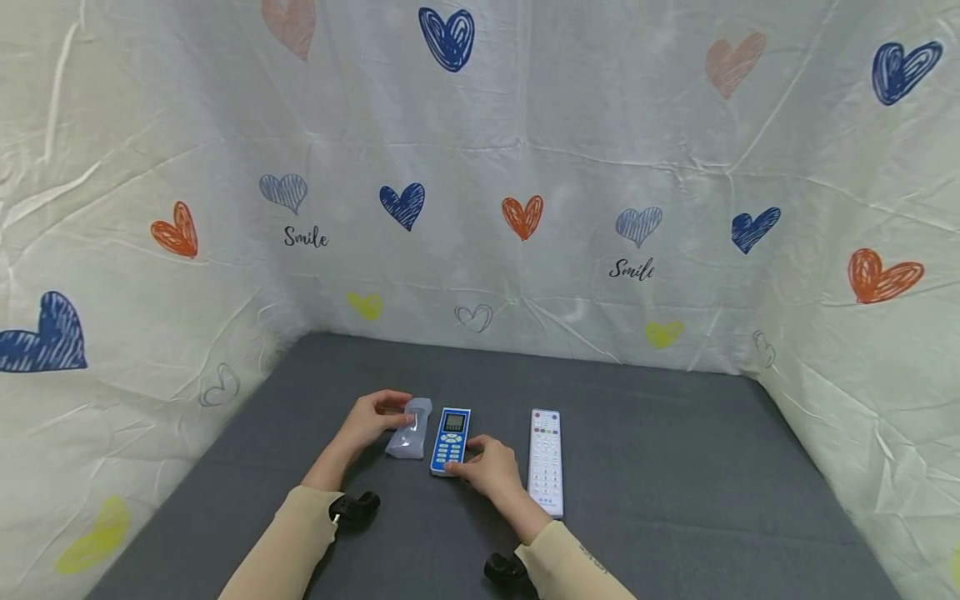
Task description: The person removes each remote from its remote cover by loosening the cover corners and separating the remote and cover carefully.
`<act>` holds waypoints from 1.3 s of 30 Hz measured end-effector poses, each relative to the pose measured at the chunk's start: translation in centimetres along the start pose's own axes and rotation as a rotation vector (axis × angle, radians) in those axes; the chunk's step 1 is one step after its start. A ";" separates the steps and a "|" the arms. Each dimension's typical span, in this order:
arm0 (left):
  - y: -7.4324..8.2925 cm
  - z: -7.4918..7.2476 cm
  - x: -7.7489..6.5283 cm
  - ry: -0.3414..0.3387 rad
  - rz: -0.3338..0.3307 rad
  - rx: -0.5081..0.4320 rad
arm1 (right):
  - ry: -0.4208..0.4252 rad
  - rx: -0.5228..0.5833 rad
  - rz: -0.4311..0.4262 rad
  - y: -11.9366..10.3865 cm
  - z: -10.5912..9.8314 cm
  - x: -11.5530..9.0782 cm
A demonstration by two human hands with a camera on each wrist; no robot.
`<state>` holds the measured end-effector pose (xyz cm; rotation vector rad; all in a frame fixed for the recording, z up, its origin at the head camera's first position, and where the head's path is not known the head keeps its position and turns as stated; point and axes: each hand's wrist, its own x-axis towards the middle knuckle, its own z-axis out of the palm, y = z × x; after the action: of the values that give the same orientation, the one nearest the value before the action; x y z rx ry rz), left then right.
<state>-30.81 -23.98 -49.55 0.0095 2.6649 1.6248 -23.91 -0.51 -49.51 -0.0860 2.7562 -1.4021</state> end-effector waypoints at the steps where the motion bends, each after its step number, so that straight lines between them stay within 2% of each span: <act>1: 0.0 0.0 0.0 0.000 0.002 0.001 | 0.002 0.000 0.001 0.0 0.0 0.0; 9: 0.1 0.1 0.1 -0.003 0.017 -0.006 | -0.009 0.008 -0.020 0.1 -0.2 0.0; 13: 0.5 0.2 0.0 0.038 0.055 0.013 | -0.045 0.064 -0.040 0.0 -1.0 -0.2; 19: 3.0 1.5 -0.6 0.180 0.117 0.072 | -0.036 0.136 -0.044 0.4 -3.5 -0.4; 22: 4.8 2.4 -0.8 0.201 0.150 0.060 | 0.013 0.135 -0.044 0.7 -5.4 -0.3; 31: 9.1 6.5 -1.4 0.084 0.219 0.031 | 0.203 0.122 -0.010 2.8 -10.8 -0.3; 35: 10.2 8.8 -1.5 0.046 0.230 0.026 | 0.266 0.104 0.016 4.1 -12.2 -0.3; 39: 10.6 10.9 -1.8 0.004 0.230 0.027 | 0.276 0.095 0.050 5.5 -12.9 -0.3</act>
<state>-28.85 -9.47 -45.06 0.3258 2.7766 1.6467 -24.61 13.17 -46.33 0.1933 2.8727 -1.6412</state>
